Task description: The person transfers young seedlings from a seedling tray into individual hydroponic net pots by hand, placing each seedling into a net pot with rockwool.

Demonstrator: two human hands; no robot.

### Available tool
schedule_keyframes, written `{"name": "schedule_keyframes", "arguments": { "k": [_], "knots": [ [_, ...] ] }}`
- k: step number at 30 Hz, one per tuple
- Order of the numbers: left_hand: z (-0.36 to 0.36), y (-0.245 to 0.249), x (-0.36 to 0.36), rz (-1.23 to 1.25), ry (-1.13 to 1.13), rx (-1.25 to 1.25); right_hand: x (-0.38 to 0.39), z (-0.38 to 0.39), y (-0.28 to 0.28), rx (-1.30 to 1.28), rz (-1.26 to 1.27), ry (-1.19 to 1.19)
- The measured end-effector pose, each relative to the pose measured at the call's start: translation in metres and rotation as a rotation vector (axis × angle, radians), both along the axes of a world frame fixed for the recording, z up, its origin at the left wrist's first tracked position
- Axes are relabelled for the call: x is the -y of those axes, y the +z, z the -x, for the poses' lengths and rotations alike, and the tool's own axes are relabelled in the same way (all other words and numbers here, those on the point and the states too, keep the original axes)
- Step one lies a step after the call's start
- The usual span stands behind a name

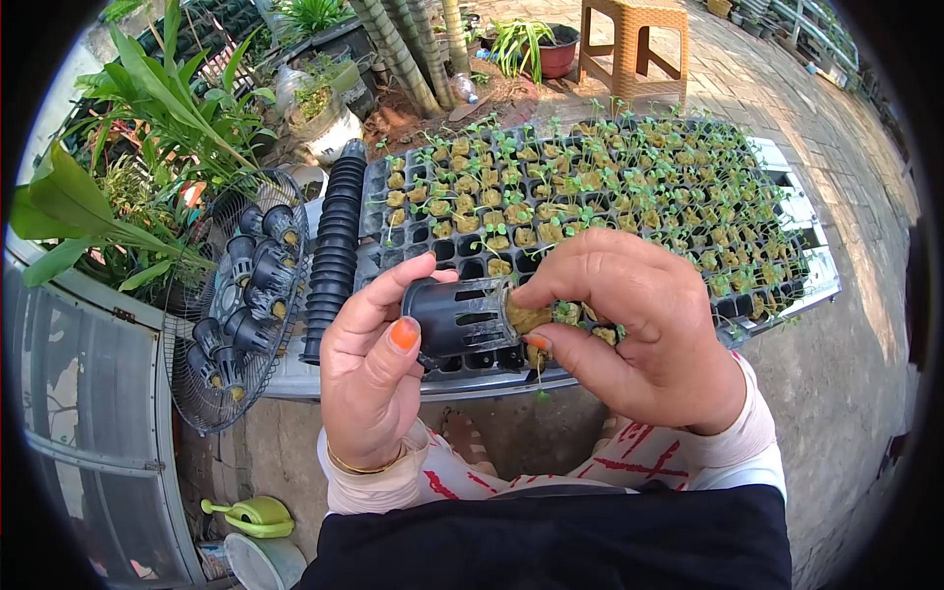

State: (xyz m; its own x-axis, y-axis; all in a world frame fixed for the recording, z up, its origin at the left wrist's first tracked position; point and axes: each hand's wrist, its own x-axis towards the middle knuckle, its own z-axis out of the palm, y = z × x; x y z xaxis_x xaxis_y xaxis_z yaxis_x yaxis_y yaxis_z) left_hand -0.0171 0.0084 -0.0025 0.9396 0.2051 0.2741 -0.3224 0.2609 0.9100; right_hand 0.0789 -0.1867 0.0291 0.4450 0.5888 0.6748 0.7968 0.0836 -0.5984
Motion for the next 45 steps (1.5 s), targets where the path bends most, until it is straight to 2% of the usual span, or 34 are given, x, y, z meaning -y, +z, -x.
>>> {"name": "schedule_keyframes", "arguments": {
  "k": [7,9,14,22,27,29,36,38,45],
  "knots": [
    [0.000,-0.002,0.000,0.014,-0.017,0.003,-0.001,-0.002,-0.005,0.000,0.001,0.012],
    [0.001,-0.001,-0.001,-0.083,-0.012,-0.002,-0.001,-0.002,-0.004,-0.011,-0.029,0.003],
    [0.000,0.000,0.002,-0.041,-0.006,0.014,0.003,-0.003,0.000,-0.085,0.049,0.044],
    [0.001,0.002,0.003,-0.017,0.018,0.010,0.004,-0.008,-0.002,-0.052,0.029,0.022],
    [0.001,-0.001,0.000,-0.086,0.031,0.027,0.004,-0.007,-0.001,-0.050,0.015,0.004],
    [0.001,-0.001,0.000,-0.087,0.026,0.029,0.004,-0.004,0.002,-0.102,0.090,0.027],
    [0.001,-0.002,0.001,-0.124,0.026,0.038,0.002,0.000,-0.001,-0.270,0.045,0.036],
    [0.001,-0.002,0.002,-0.135,0.032,0.041,0.004,0.001,0.002,-0.470,0.120,0.047],
    [0.001,0.000,0.003,-0.147,0.037,0.034,0.001,-0.001,-0.009,-0.488,0.054,0.087]
  ]
}}
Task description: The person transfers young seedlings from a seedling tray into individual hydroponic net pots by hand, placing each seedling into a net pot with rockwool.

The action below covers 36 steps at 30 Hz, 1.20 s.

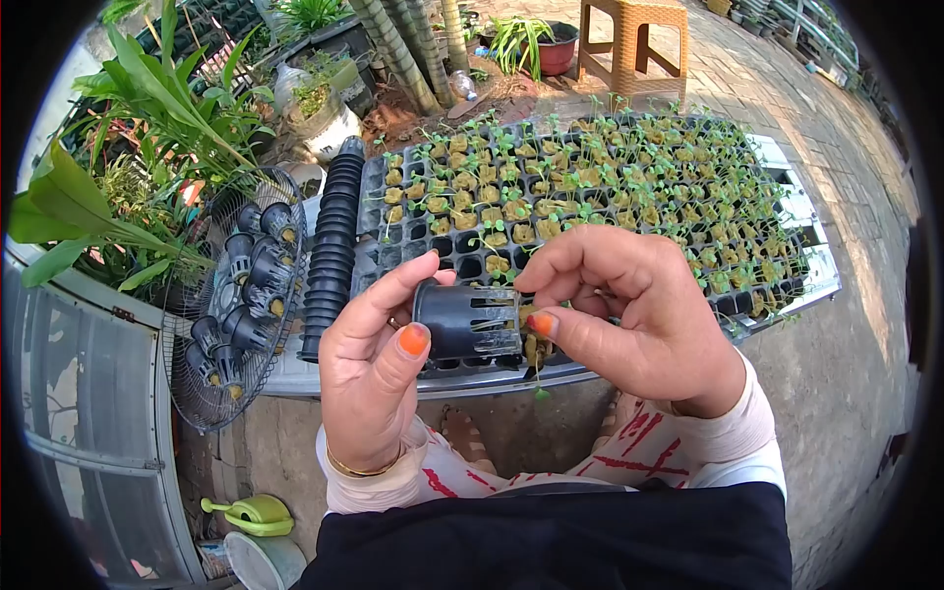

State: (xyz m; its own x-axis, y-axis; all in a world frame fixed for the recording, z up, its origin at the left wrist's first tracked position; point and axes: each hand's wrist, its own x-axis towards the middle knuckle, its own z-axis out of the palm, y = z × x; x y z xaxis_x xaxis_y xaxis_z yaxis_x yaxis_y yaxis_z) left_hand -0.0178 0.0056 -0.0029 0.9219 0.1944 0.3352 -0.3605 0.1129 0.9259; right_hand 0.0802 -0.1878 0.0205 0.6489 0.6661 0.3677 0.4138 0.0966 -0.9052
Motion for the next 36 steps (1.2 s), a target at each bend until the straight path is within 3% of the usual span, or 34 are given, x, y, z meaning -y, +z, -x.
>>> {"name": "schedule_keyframes", "arguments": {
  "k": [3,9,11,15,26,36],
  "knots": [
    [0.000,0.000,0.001,-0.025,0.009,0.015,-0.002,0.000,-0.004,-0.158,-0.044,0.024],
    [0.001,0.000,-0.003,-0.013,0.007,0.003,0.008,-0.006,0.011,0.006,0.077,-0.027],
    [0.001,0.000,-0.004,-0.006,0.010,0.003,0.010,-0.011,0.012,0.528,0.022,-0.066],
    [0.001,0.001,-0.003,0.020,0.014,-0.015,0.004,-0.007,0.007,0.660,0.011,-0.052],
    [0.002,0.001,-0.004,0.017,0.015,-0.007,-0.004,-0.006,-0.003,0.594,-0.069,-0.100],
    [0.003,0.002,-0.003,-0.077,0.047,0.020,0.009,-0.010,0.010,0.551,0.059,-0.044]
  ]
}}
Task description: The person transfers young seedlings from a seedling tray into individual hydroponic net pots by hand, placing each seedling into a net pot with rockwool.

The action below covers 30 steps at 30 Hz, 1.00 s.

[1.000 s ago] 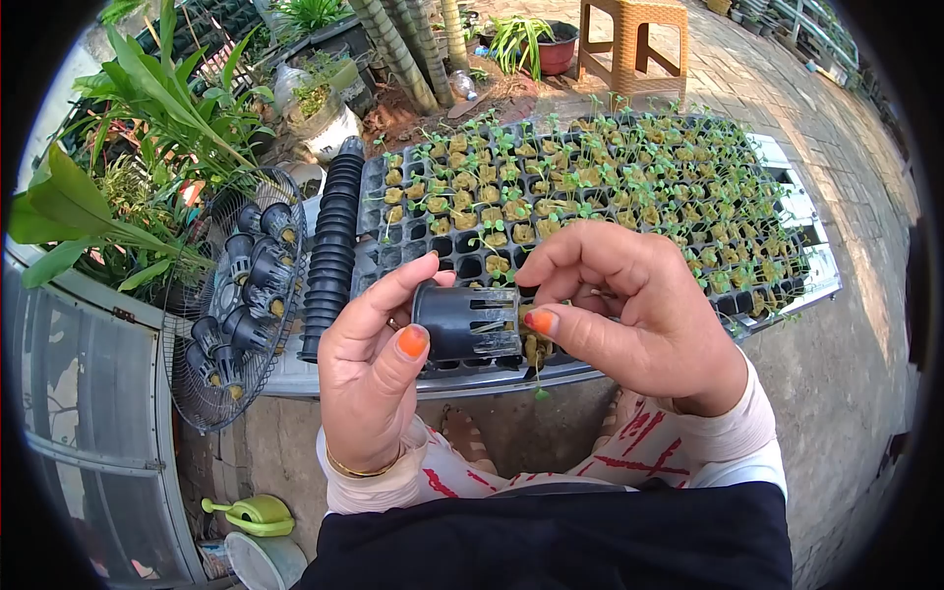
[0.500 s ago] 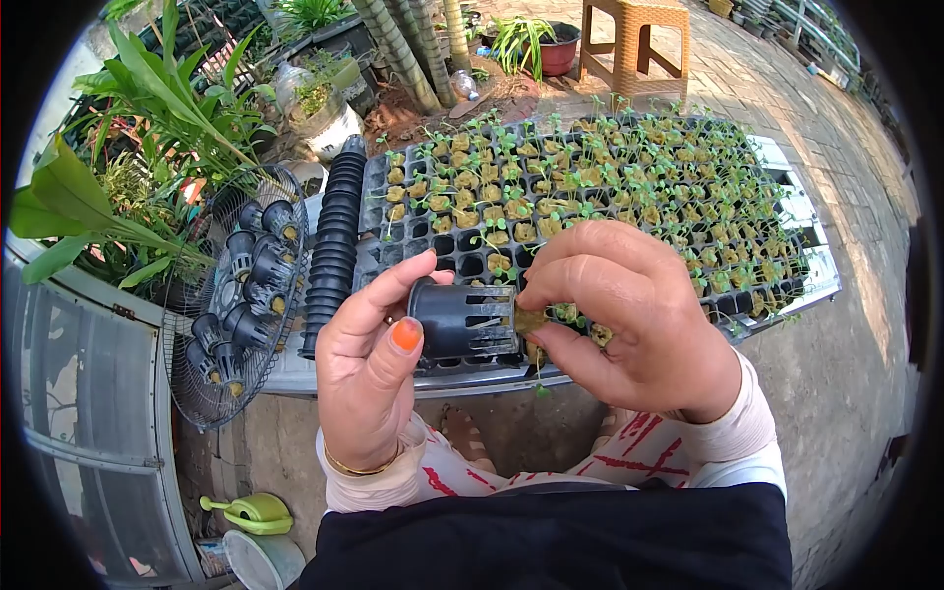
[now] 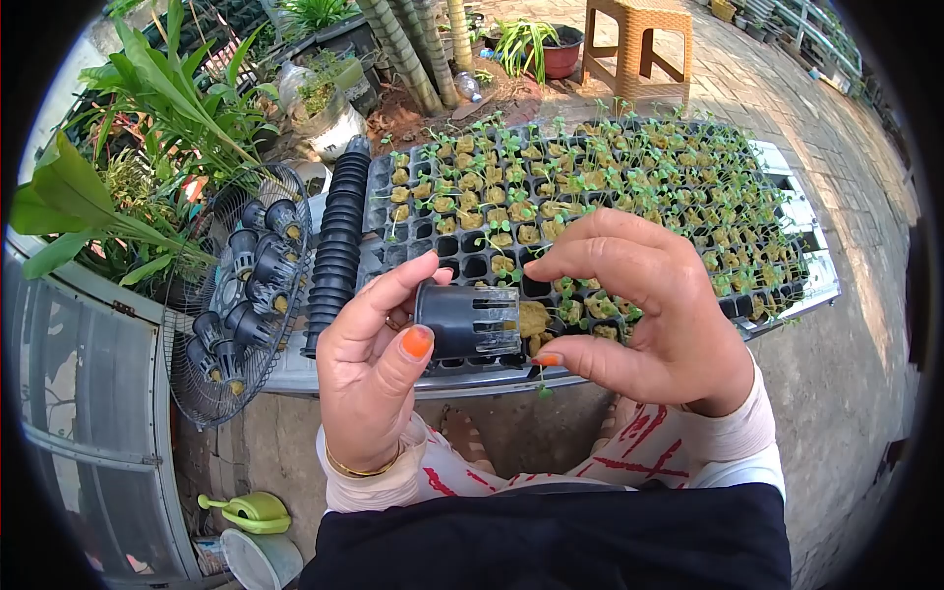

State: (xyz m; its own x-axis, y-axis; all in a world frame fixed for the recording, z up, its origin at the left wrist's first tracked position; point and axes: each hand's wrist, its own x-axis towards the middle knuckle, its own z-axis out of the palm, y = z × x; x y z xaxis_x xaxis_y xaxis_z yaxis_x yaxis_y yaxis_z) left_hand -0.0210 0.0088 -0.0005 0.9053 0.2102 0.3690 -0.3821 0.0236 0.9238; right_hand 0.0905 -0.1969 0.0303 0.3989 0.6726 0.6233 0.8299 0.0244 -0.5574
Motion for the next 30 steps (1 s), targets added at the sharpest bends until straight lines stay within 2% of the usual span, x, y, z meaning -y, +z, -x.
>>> {"name": "schedule_keyframes", "arguments": {
  "k": [4,6,7,10,11,14,19,21,23,25,28,30],
  "knots": [
    [0.001,0.003,0.011,-0.021,0.041,0.090,-0.005,0.010,0.000,0.046,0.004,-0.025],
    [0.005,0.003,0.012,-0.198,0.096,0.130,-0.012,0.018,-0.003,0.066,0.023,-0.037],
    [0.006,0.002,0.012,-0.198,0.099,0.130,-0.014,0.022,-0.004,0.088,0.042,-0.050],
    [0.009,0.003,0.010,-0.587,0.125,0.280,-0.015,0.024,-0.004,0.108,0.065,-0.047],
    [0.008,0.003,0.011,-0.584,0.132,0.283,-0.015,0.023,-0.004,0.125,0.049,-0.039],
    [0.004,-0.001,0.018,-0.315,0.034,0.368,-0.011,0.016,-0.002,0.097,-0.004,-0.004],
    [-0.001,-0.001,0.012,-0.242,-0.071,0.367,-0.002,0.017,0.004,-0.068,-0.080,-0.034],
    [-0.003,-0.003,0.010,-0.338,-0.046,0.161,-0.002,0.017,0.001,-0.098,-0.134,-0.030],
    [-0.006,-0.006,0.015,-0.294,-0.024,0.098,0.000,0.019,0.002,-0.285,-0.164,-0.030],
    [-0.009,-0.010,0.019,-0.187,-0.048,-0.022,0.000,0.014,0.000,-0.302,-0.170,0.010],
    [-0.017,-0.017,0.021,-0.168,-0.061,0.044,-0.012,0.016,-0.001,-0.798,-0.421,0.177],
    [-0.016,-0.017,0.023,-0.147,-0.049,0.066,-0.011,0.010,-0.005,-0.840,-0.373,0.139]
  ]
}}
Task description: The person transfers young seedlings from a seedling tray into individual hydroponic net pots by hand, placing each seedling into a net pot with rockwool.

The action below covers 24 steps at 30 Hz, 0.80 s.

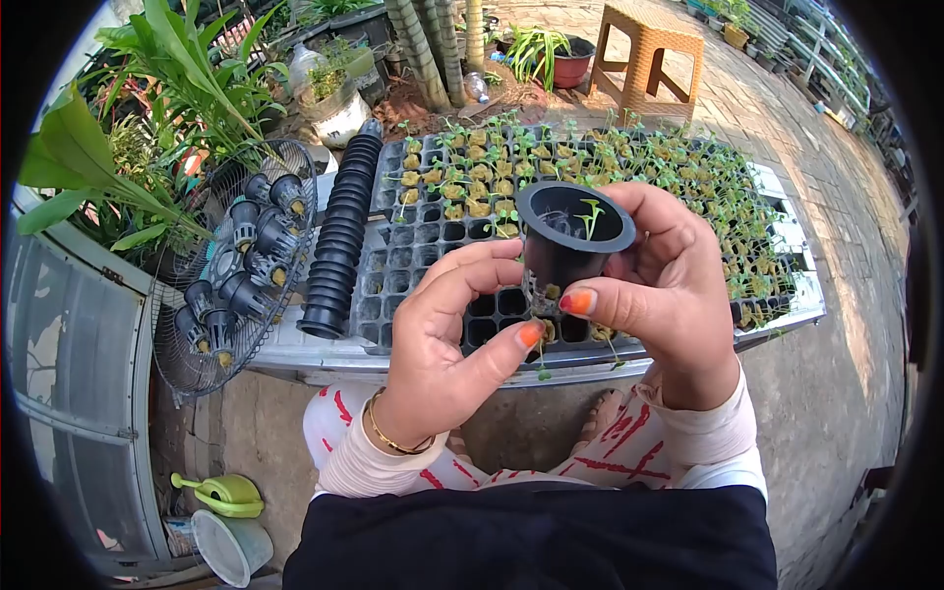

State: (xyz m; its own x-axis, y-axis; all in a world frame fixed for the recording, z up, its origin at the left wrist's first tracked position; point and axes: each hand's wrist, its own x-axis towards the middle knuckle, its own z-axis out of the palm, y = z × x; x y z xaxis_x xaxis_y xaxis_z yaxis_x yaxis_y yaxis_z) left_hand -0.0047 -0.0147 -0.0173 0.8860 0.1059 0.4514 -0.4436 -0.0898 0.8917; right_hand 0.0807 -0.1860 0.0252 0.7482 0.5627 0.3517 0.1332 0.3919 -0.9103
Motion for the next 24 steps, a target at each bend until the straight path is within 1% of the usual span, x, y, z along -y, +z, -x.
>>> {"name": "schedule_keyframes", "arguments": {
  "k": [1,2,3,5,15,24],
  "knots": [
    [0.0010,0.0009,0.0022,-0.001,-0.001,-0.001,0.0004,-0.0020,-0.0015,-0.040,0.057,-0.002],
    [0.0019,0.0016,0.0039,0.076,-0.023,-0.024,-0.0036,-0.0006,-0.0010,-0.084,0.003,0.006],
    [0.0025,0.0017,0.0044,0.153,-0.044,-0.047,-0.0047,-0.0008,-0.0006,-0.085,0.002,0.007],
    [0.0021,-0.0009,0.0028,0.158,-0.063,-0.034,-0.0054,-0.0015,0.0005,-0.152,0.021,0.019],
    [0.0013,-0.0028,0.0058,0.268,-0.147,-0.056,-0.0058,0.0011,-0.0011,-0.178,0.042,-0.025],
    [0.0017,-0.0046,0.0088,0.263,-0.114,-0.058,-0.0057,0.0009,-0.0024,-0.153,0.053,-0.015]
  ]
}}
